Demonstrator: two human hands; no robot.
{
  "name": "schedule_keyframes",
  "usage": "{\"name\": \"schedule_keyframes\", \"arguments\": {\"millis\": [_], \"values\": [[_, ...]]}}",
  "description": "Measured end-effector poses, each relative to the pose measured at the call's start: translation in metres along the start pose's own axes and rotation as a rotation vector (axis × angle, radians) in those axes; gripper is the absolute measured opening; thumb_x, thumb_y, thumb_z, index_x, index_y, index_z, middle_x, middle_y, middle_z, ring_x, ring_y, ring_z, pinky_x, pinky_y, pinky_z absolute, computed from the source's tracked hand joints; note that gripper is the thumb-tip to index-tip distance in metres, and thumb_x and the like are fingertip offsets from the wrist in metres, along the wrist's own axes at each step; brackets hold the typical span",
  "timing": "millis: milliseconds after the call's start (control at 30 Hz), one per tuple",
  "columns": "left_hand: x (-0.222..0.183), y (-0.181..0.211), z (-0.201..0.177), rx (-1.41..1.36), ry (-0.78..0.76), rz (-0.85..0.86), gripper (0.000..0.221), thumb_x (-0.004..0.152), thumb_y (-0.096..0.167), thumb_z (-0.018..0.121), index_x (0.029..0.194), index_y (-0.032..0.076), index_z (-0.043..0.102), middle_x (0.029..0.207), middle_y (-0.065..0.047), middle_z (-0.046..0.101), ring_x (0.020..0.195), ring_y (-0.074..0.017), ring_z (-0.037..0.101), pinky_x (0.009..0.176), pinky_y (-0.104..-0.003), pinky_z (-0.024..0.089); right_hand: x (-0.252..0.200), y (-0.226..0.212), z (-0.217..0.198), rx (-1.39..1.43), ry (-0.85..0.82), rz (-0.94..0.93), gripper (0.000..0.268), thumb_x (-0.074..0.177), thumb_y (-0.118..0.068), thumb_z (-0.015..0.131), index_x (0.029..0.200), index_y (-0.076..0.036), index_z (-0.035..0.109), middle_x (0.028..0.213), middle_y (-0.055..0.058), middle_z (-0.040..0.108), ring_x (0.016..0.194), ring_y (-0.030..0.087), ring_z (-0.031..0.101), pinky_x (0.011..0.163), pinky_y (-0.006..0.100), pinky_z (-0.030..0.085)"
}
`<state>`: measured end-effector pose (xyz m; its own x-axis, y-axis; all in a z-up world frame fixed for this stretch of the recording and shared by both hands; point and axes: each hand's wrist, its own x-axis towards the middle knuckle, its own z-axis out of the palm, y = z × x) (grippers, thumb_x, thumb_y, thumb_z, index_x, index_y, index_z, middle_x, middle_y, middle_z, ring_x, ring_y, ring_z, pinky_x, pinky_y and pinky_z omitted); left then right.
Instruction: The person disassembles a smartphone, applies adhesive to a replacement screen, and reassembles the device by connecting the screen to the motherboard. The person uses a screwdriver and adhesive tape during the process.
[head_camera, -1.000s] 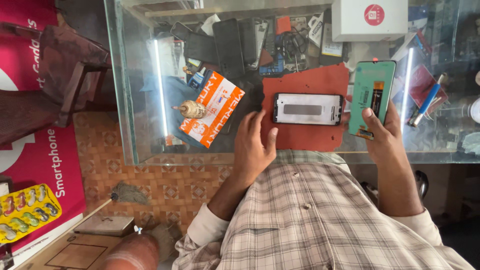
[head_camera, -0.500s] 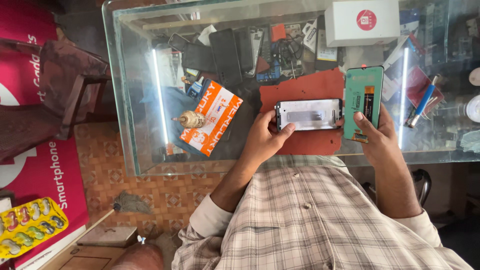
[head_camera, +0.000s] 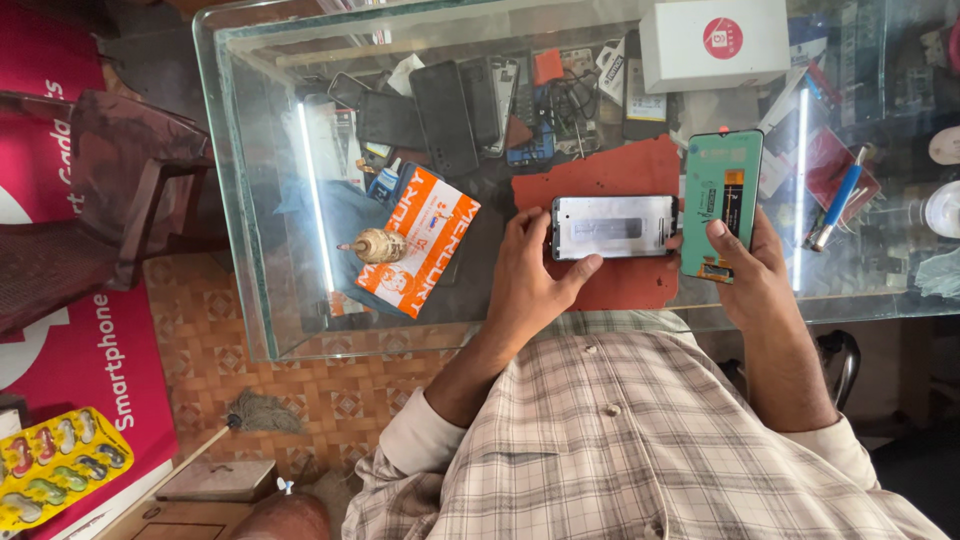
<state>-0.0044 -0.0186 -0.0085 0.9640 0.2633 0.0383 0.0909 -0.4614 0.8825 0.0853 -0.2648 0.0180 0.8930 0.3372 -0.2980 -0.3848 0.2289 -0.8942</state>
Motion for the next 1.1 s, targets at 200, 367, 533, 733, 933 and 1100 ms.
{"name": "schedule_keyframes", "arguments": {"millis": [200,367,533,733,933,1100], "values": [[0.003,0.006,0.000,-0.103,-0.044,-0.124,0.072,0.082,0.048,0.084,0.126,-0.002,0.059,0.116,-0.017,0.068,0.108,-0.0309,0.062,0.093,-0.042,0.052,0.000,-0.014,0.017,0.017,-0.017,-0.016,0.044,0.107,-0.018,0.061,0.144,0.000,0.046,0.135,0.017,0.063,0.104,0.026,0.071,0.078,0.042,0.064],[0.000,0.003,0.005,-0.108,-0.037,-0.079,0.077,0.081,0.042,0.088,0.132,-0.005,0.052,0.123,-0.020,0.061,0.113,-0.0309,0.059,0.095,-0.043,0.051,0.000,-0.023,0.028,0.021,-0.006,-0.008,0.042,0.108,-0.017,0.060,0.143,0.000,0.045,0.138,0.019,0.062,0.105,0.027,0.071,0.079,0.043,0.064],[0.001,-0.005,0.006,-0.269,-0.051,-0.066,0.078,0.082,0.036,0.088,0.137,-0.004,0.050,0.131,-0.017,0.055,0.116,-0.0249,0.062,0.098,-0.038,0.056,0.002,-0.023,0.024,0.081,-0.022,0.012,0.047,0.110,-0.024,0.055,0.147,0.003,0.045,0.140,0.022,0.060,0.105,0.031,0.070,0.080,0.047,0.063],[0.001,-0.015,0.019,-0.620,-0.036,-0.180,0.080,0.084,0.019,0.088,0.146,-0.007,0.046,0.135,-0.015,0.053,0.117,-0.0185,0.061,0.099,-0.033,0.057,0.008,-0.014,0.008,0.293,-0.140,-0.005,0.065,0.103,-0.031,0.047,0.157,0.004,0.041,0.149,0.028,0.056,0.110,0.044,0.067,0.087,0.057,0.060],[0.000,-0.021,0.027,-0.962,0.025,-0.261,0.065,0.088,0.003,0.081,0.143,-0.014,0.050,0.156,-0.015,0.044,0.125,-0.0197,0.061,0.108,-0.035,0.055,0.006,-0.001,0.002,0.284,-0.139,-0.121,0.065,0.105,-0.038,0.041,0.155,0.005,0.036,0.144,0.027,0.053,0.112,0.045,0.066,0.090,0.060,0.058],[-0.003,-0.019,0.019,-0.830,-0.106,-0.200,0.077,0.089,0.007,0.085,0.154,-0.008,0.045,0.147,-0.023,0.057,0.132,-0.0213,0.062,0.116,-0.036,0.052,0.008,0.009,-0.016,-0.136,-0.055,-0.383,0.060,0.115,-0.038,0.048,0.157,-0.001,0.025,0.138,0.027,0.055,0.111,0.033,0.064,0.086,0.047,0.057]]}}
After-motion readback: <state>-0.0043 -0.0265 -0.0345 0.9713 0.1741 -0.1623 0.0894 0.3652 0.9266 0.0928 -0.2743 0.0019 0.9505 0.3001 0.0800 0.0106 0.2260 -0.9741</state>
